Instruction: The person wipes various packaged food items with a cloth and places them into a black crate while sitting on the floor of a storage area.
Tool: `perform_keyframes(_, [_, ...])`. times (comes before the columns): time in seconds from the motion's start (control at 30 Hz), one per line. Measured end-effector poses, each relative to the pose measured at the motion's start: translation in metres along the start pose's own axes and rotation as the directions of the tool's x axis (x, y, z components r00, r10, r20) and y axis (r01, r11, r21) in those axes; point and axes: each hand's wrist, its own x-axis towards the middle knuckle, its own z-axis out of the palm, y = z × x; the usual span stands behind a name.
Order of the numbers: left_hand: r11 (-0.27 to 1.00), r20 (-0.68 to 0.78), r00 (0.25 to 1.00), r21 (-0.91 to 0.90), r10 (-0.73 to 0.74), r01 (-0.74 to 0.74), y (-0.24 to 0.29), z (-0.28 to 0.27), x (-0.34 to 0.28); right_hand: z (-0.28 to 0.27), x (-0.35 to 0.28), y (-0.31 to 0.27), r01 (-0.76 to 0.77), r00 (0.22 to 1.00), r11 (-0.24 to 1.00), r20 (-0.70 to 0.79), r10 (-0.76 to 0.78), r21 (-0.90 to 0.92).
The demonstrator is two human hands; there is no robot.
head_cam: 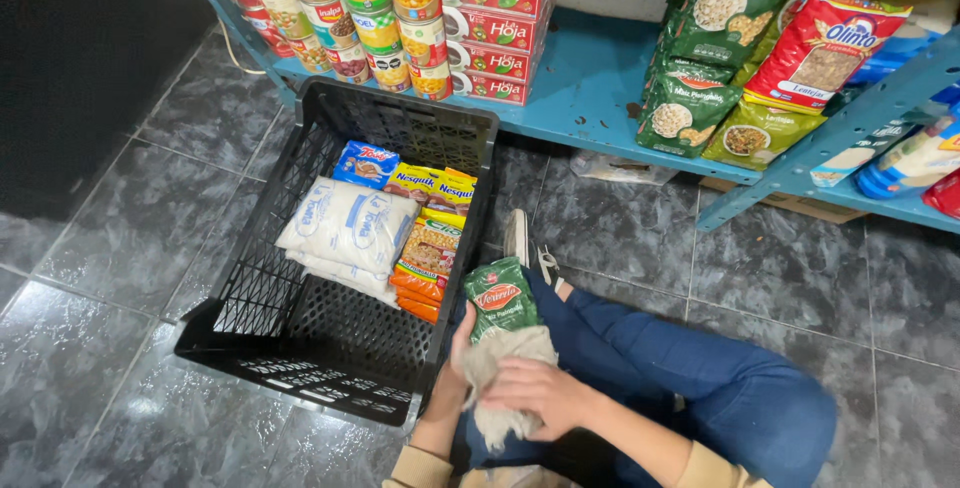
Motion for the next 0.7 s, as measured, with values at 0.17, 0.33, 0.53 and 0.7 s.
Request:
perform_keyframes(0.17, [0.987,-0.061,0.985,0.038,0.161,-0.159,0.005,-0.011,0.019,-0.002,-0.007,0.005,0.14,0.974,0.987,0.19,-0.123,-0.077])
perform_keyframes(0.33, [0.973,-0.028,0.974,0.069,0.223,-0.22,0.012,-0.013,0.019,-0.017,0.03,0.042,0.06,0.976,0.965,0.22,-0.002,-0.256])
perform_keyframes(0.53, [0.955,0.024,0.961,0.106,0.277,-0.277,0.013,0.012,0.008,-0.046,0.068,0.057,-0.433,0.89,0.883,0.069,0.451,-0.183])
perform_keyframes(0.7, [0.963,0.022,0.966,0.082,0.256,-0.257,0.005,0.008,0.002,-0.025,0.016,0.044,-0.43,0.899,0.889,-0.17,0.404,-0.156])
